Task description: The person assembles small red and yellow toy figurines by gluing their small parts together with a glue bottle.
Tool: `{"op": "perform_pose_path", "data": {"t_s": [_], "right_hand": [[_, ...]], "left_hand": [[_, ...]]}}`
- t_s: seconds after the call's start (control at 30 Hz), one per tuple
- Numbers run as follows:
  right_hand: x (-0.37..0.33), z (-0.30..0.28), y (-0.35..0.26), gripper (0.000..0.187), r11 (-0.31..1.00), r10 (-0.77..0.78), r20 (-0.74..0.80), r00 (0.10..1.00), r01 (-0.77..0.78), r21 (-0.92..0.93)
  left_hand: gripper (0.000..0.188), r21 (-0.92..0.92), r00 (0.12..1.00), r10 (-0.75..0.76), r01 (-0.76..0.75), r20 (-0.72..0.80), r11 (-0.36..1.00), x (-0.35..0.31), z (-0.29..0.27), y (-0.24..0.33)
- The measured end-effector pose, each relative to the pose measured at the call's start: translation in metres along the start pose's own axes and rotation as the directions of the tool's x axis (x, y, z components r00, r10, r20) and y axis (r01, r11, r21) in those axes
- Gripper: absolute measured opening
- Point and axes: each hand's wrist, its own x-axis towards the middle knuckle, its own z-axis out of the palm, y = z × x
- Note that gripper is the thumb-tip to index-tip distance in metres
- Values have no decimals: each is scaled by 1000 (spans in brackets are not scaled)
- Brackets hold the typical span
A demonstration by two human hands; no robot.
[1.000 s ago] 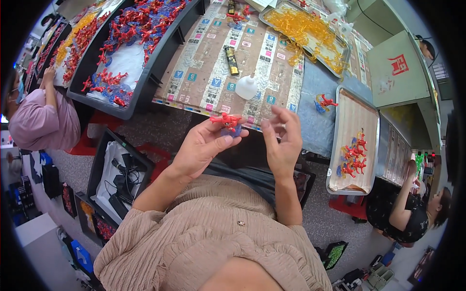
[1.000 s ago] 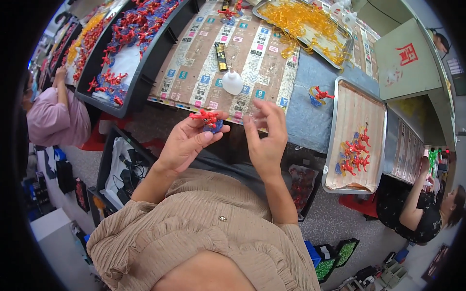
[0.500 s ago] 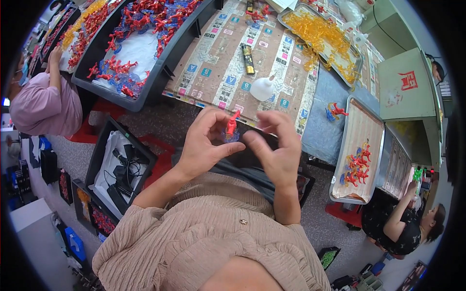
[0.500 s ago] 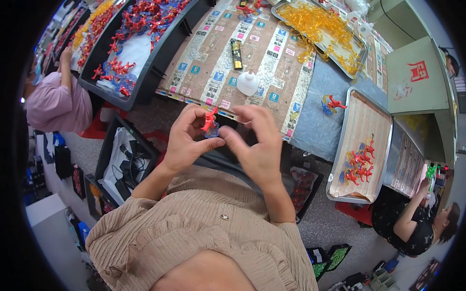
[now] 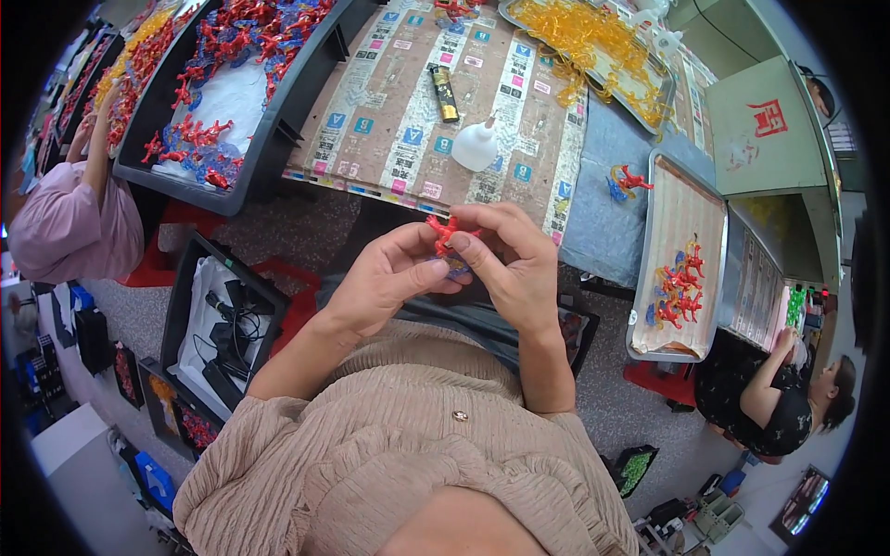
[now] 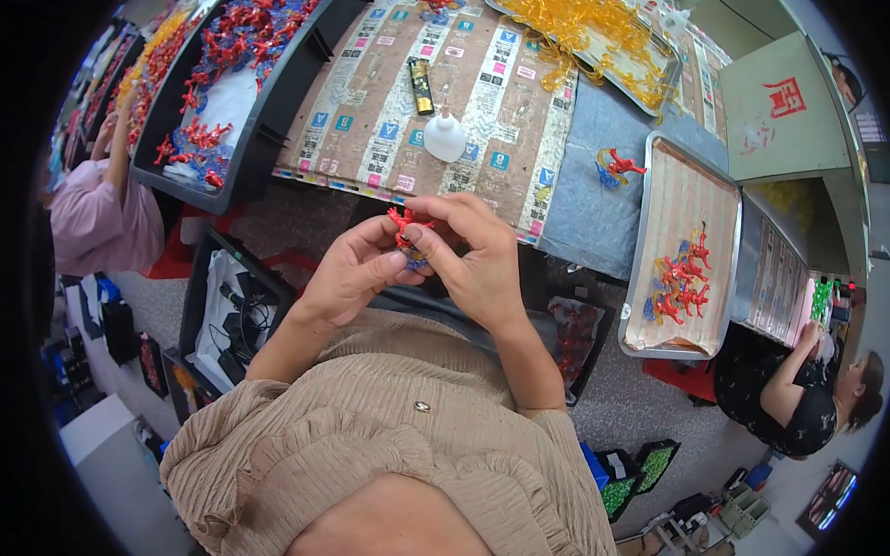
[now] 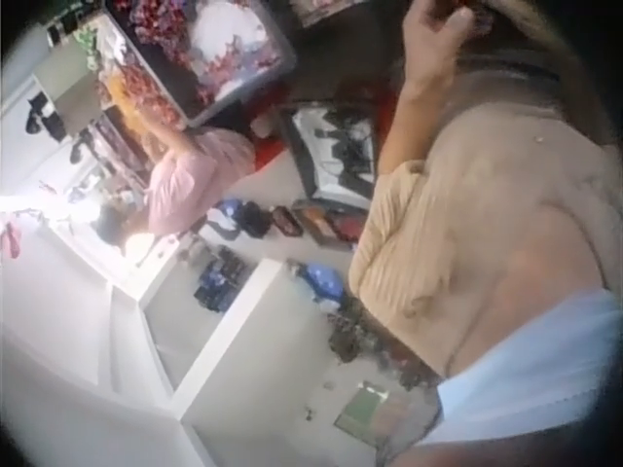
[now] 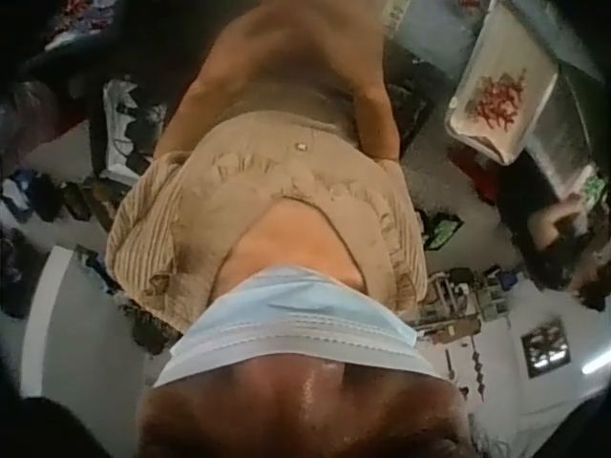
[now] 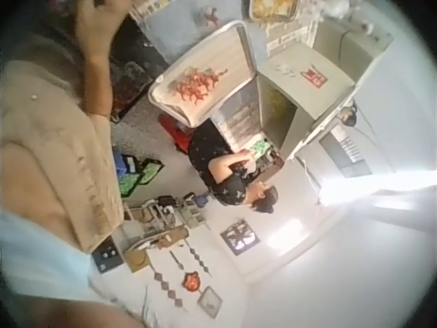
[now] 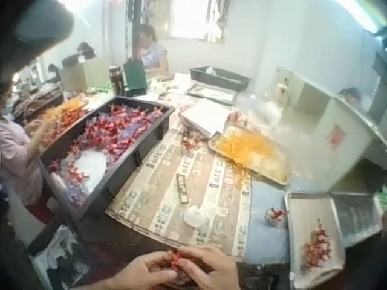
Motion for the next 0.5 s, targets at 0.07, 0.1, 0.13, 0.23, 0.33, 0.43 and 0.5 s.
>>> {"op": "perform_pose_path", "data": {"t_s": [0.07,0.1,0.13,0.23,0.33,0.43,0.5], "right_hand": [[3,0,7,27,998,-59,12,998,59,-18],[5,-1,10,27,998,-59,12,998,60,-18],[7,-1,12,27,992,-116,-82,990,111,-63],[18,-4,16,31,976,-168,-249,954,125,-180],[34,-6,19,50,887,-263,-315,912,100,-451],[52,1,28,51,819,-357,-245,901,175,-547],[58,6,33,52,820,-344,-220,913,178,-545]], "left_hand": [[36,-36,1000,-30,29,-8,999,-1,-1,-1],[37,-35,999,12,-14,-36,999,-2,-2,-2],[38,-33,996,55,-57,-63,998,-3,-3,-2],[41,75,989,101,-94,-106,993,-4,-3,5],[45,125,978,157,-141,-134,982,-5,-1,8],[46,154,973,184,-162,-141,975,-6,-2,9],[46,157,971,194,-172,-140,972,-6,-1,9]]}}
